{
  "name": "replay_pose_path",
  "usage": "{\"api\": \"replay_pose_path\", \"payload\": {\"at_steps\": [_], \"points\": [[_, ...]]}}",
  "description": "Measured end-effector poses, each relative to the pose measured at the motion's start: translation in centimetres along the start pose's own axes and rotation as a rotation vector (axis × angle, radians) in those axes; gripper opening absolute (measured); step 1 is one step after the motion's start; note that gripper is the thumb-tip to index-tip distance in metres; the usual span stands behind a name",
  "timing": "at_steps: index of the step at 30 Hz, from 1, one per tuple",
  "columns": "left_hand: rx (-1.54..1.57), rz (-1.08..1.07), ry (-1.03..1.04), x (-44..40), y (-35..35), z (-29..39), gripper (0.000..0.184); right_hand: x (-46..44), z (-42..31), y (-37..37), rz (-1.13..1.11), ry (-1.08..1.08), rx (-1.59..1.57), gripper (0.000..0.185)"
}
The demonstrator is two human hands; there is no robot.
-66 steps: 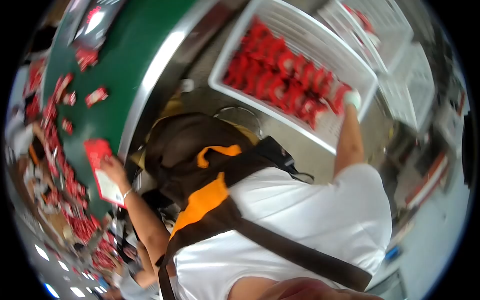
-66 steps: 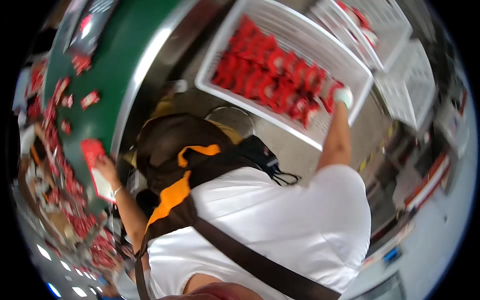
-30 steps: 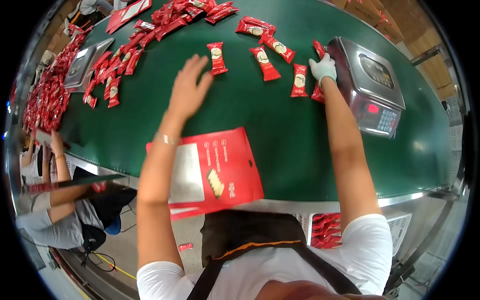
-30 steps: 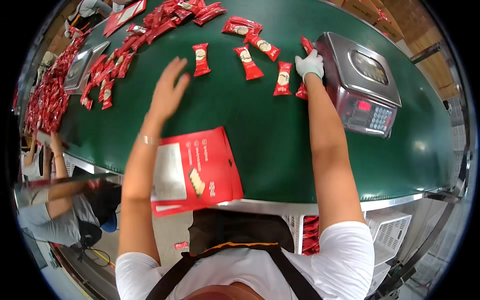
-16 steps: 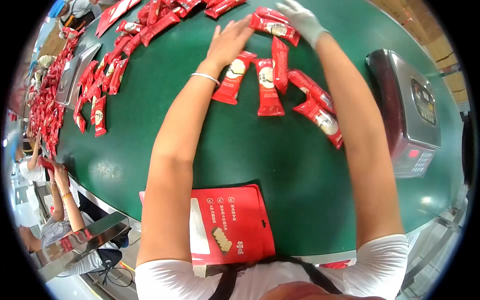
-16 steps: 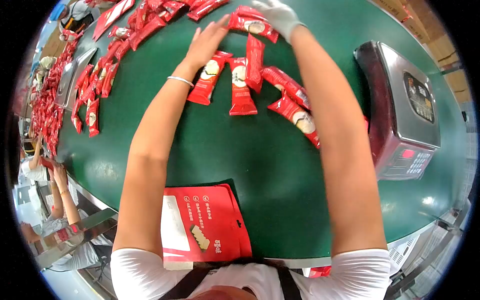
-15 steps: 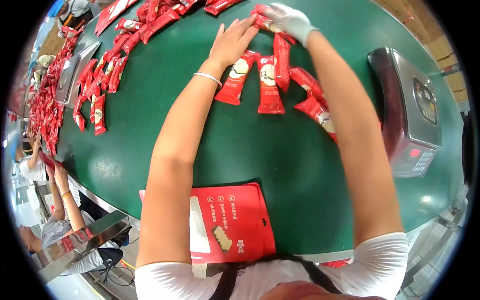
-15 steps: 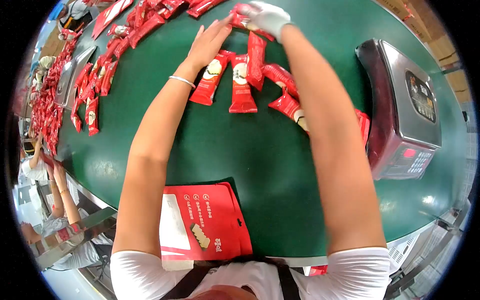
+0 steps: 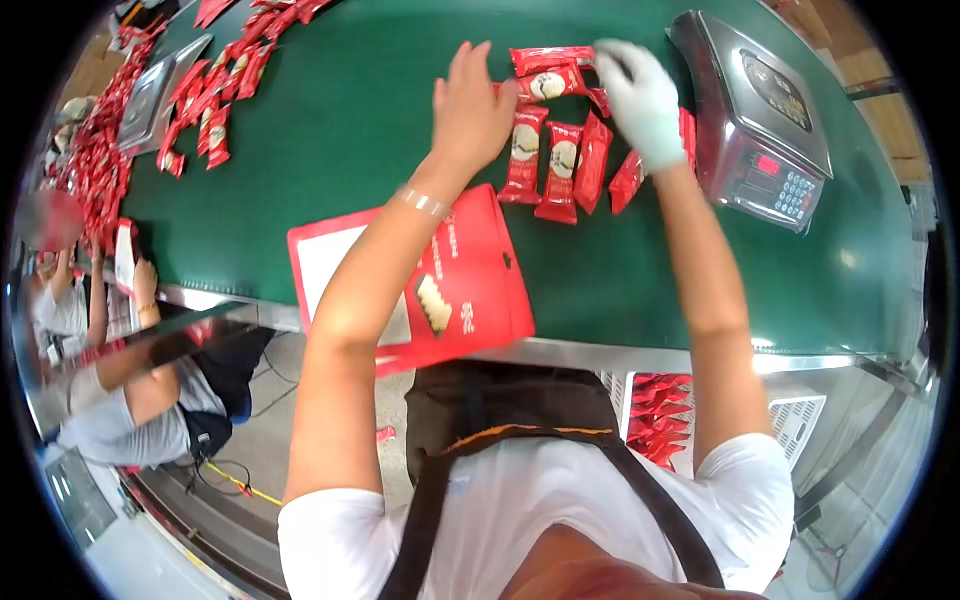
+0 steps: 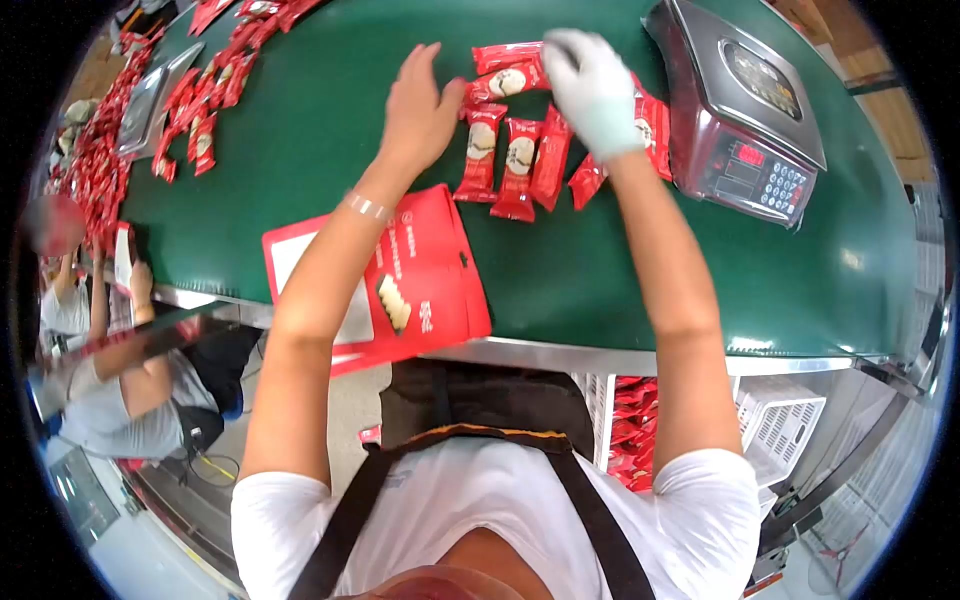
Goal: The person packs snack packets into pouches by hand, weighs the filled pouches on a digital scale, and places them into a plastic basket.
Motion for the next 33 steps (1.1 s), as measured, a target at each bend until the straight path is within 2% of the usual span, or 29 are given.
{"api": "replay_pose_path", "payload": {"at_steps": [1, 2, 3, 4, 5, 6, 7, 9, 10, 11, 13, 14, 16, 18, 19, 20, 22, 23, 24, 26, 27, 28, 30, 31, 33], "points": [[-0.027, -0.023, 0.063, 2.0, -4.7, 2.0, 0.039, 2.9, -2.2, -0.7, -0.096, -0.002, -0.032, 0.031], [-0.025, -0.142, 0.051, 4.9, -7.7, 3.3, 0.039, 5.6, -4.4, -0.6, -0.194, 0.000, -0.063, 0.032], [-0.022, -0.263, 0.044, 8.0, -10.1, 4.8, 0.040, 7.9, -5.7, 0.4, -0.219, 0.063, 0.016, 0.040], [-0.100, -0.359, -0.014, 12.2, -11.0, 6.3, 0.041, 9.0, -7.6, 1.2, -0.355, 0.130, 0.167, 0.051], [-0.220, -0.513, -0.072, 15.4, -11.9, 8.5, 0.046, 9.6, -7.3, 3.3, -0.377, 0.117, 0.310, 0.049], [-0.333, -0.564, -0.041, 18.5, -11.9, 10.2, 0.052, 9.8, -6.1, 6.2, -0.396, 0.097, 0.451, 0.048], [-0.383, -0.585, -0.047, 20.5, -11.7, 11.0, 0.052, 10.0, -5.9, 8.0, -0.390, 0.087, 0.449, 0.048], [-0.432, -0.593, -0.054, 23.4, -10.8, 11.1, 0.052, 10.5, -5.7, 10.1, -0.295, 0.012, 0.746, 0.041], [-0.428, -0.536, -0.025, 24.2, -10.5, 10.8, 0.052, 11.2, -5.7, 10.1, -0.285, -0.001, 0.748, 0.041], [-0.422, -0.483, 0.005, 25.0, -10.3, 10.2, 0.052, 12.0, -5.5, 9.6, -0.359, -0.097, 0.566, 0.040], [-0.381, -0.482, -0.024, 25.4, -10.3, 9.5, 0.049, 13.0, -4.9, 6.8, -0.505, -0.240, 0.238, 0.040], [-0.348, -0.488, -0.060, 25.2, -10.1, 9.1, 0.047, 13.3, -3.8, 5.7, -0.436, -0.102, 0.039, 0.042], [-0.370, -0.441, -0.028, 24.6, -10.3, 9.6, 0.045, 12.5, -3.1, 3.5, -0.144, 0.185, -0.243, 0.044], [-0.384, -0.545, -0.083, 23.8, -10.1, 9.4, 0.043, 11.9, -2.0, 1.7, -0.016, 0.189, 0.000, 0.044], [-0.418, -0.444, -0.020, 23.3, -10.3, 9.3, 0.040, 11.6, -1.8, 1.6, -0.176, 0.143, 0.185, 0.047], [-0.422, -0.441, -0.012, 22.7, -10.4, 9.0, 0.040, 11.9, -1.8, 2.0, -0.168, 0.142, 0.181, 0.047], [-0.239, -0.556, -0.223, 20.9, -11.2, 8.6, 0.037, 12.5, -3.3, 3.2, -0.292, 0.151, 0.558, 0.053], [-0.407, -0.529, -0.157, 20.2, -10.8, 7.7, 0.041, 12.9, -3.5, 3.3, -0.270, 0.155, 0.593, 0.054], [-0.412, -0.522, -0.152, 19.1, -10.9, 7.6, 0.041, 13.3, -3.3, 3.5, -0.263, 0.151, 0.589, 0.054], [-0.551, -0.608, -0.340, 17.1, -11.2, 7.2, 0.049, 13.6, -2.8, 3.4, -0.240, 0.218, 0.613, 0.055], [-0.560, -0.727, -0.459, 15.9, -10.5, 6.1, 0.056, 14.0, -3.1, 2.8, -0.272, 0.234, 0.632, 0.059], [-0.558, -0.715, -0.465, 15.4, -10.5, 6.0, 0.056, 14.8, -2.7, 2.4, -0.270, 0.221, 0.633, 0.059], [-0.471, -0.825, -0.550, 14.4, -10.1, 5.7, 0.051, 15.7, -2.1, 1.7, -0.229, 0.119, 0.537, 0.063], [-0.516, -0.839, -0.471, 14.3, -9.5, 6.0, 0.050, 15.7, -1.8, 1.5, -0.247, 0.124, 0.536, 0.068], [-0.592, -0.912, -0.466, 14.6, -8.1, 7.6, 0.047, 15.8, -1.9, 1.4, -0.273, 0.142, 0.525, 0.068]]}}
Point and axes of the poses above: each hand's wrist, its own x-axis away from the middle knuckle, its own y-axis out of the palm, z = x × y, the point moved 2 cm from there along -x, towards the middle knuckle, and after that the axes turned 6 degrees about y, right-handed, at the moved point
